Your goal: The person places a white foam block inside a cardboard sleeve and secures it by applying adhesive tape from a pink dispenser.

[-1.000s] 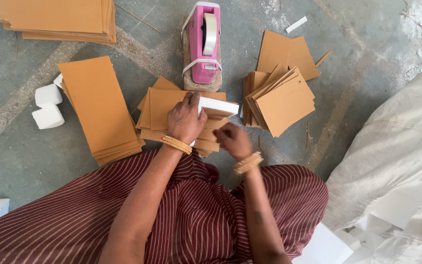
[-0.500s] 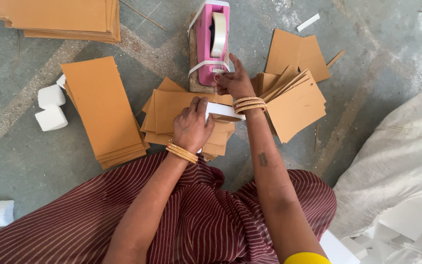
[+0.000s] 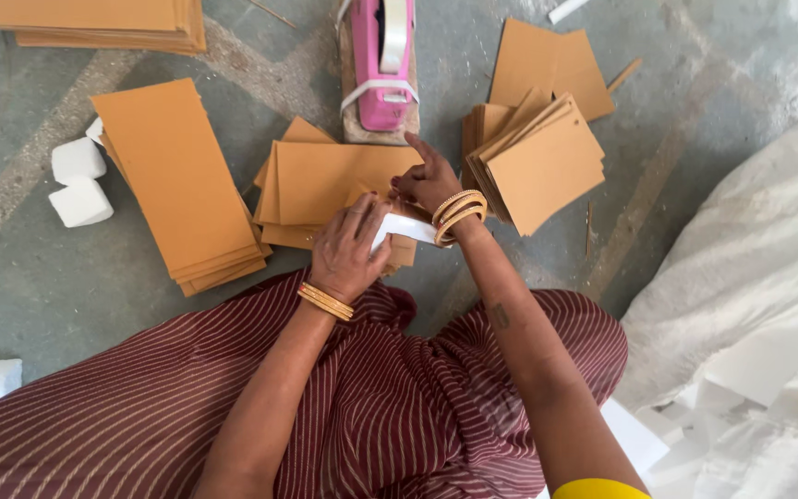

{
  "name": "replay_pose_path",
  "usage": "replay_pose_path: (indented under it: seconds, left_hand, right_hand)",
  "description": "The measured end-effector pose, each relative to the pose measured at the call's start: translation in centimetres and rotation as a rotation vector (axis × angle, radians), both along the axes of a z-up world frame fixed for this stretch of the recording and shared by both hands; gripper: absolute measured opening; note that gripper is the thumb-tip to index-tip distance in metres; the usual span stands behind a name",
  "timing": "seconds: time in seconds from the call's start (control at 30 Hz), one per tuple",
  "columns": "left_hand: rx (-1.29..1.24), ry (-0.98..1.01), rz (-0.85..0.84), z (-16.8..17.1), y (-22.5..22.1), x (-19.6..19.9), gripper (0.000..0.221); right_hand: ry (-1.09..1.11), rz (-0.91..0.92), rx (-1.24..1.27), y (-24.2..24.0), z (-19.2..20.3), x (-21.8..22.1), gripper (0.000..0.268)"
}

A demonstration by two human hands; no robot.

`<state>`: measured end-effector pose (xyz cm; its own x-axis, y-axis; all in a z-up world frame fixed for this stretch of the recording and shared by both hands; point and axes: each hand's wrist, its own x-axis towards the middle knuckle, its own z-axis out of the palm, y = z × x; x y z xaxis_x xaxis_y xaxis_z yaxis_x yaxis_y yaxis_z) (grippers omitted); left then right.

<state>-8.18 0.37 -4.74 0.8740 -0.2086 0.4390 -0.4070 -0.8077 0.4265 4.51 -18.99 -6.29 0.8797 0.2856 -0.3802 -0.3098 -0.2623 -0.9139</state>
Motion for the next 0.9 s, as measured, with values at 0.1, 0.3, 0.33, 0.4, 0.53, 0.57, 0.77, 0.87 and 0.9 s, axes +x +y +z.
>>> replay_pose_path:
  seconds: [0.1,0.3,0.33,0.4,0.53,0.57,0.77,0.87,0.9]
  left_hand:
    - [0.046,0.007,-0.013,-0.6,0.5,-0.4,0.054]
    - [0.052,-0.004,-0.040,-0.2,2.1,-2.5,0.056]
    - [0.040,-0.001,-0.048,-0.4,2.1,-3.0,0.056]
    - [0.037,-0.013,-0.078,-0.3,1.7,-2.1,0.056]
    - [0.091,0.021,-0.154,0.8,1.5,-2.5,0.056]
    - [0.106,0.021,-0.173,1.2,1.3,-2.3,0.056]
    - [-0.017,-0.003,-0.246,3.7,2.6,-1.9,0.052]
    - [-0.016,-0.087,-0.352,5.1,3.1,-1.6,0.060]
    - [-0.016,-0.062,-0.354,5.6,3.4,-1.7,0.060]
  right_hand:
    - [-0.126,0.095,-0.043,-0.5,-1.3,-0.9,0.095]
    - [-0.226,0.195,-0.194,-0.5,-4.7,-3.0,0.091]
    - [-0.247,0.183,-0.189,-0.8,-5.7,-4.0,0.089]
    - [-0.313,0.139,-0.209,-1.7,-6.9,-3.6,0.085]
    - [-0.437,0.086,-0.392,-1.2,-8.3,-4.1,0.077]
    - [-0.486,0.082,-0.466,-1.1,-8.1,-3.8,0.074]
    - [-0.194,0.143,-0.143,-4.1,-3.3,-5.1,0.052]
    - [0.248,-0.007,-0.097,-6.4,-0.3,-5.9,0.059]
    - [0.237,0.012,0.040,-6.7,0.4,-6.4,0.059]
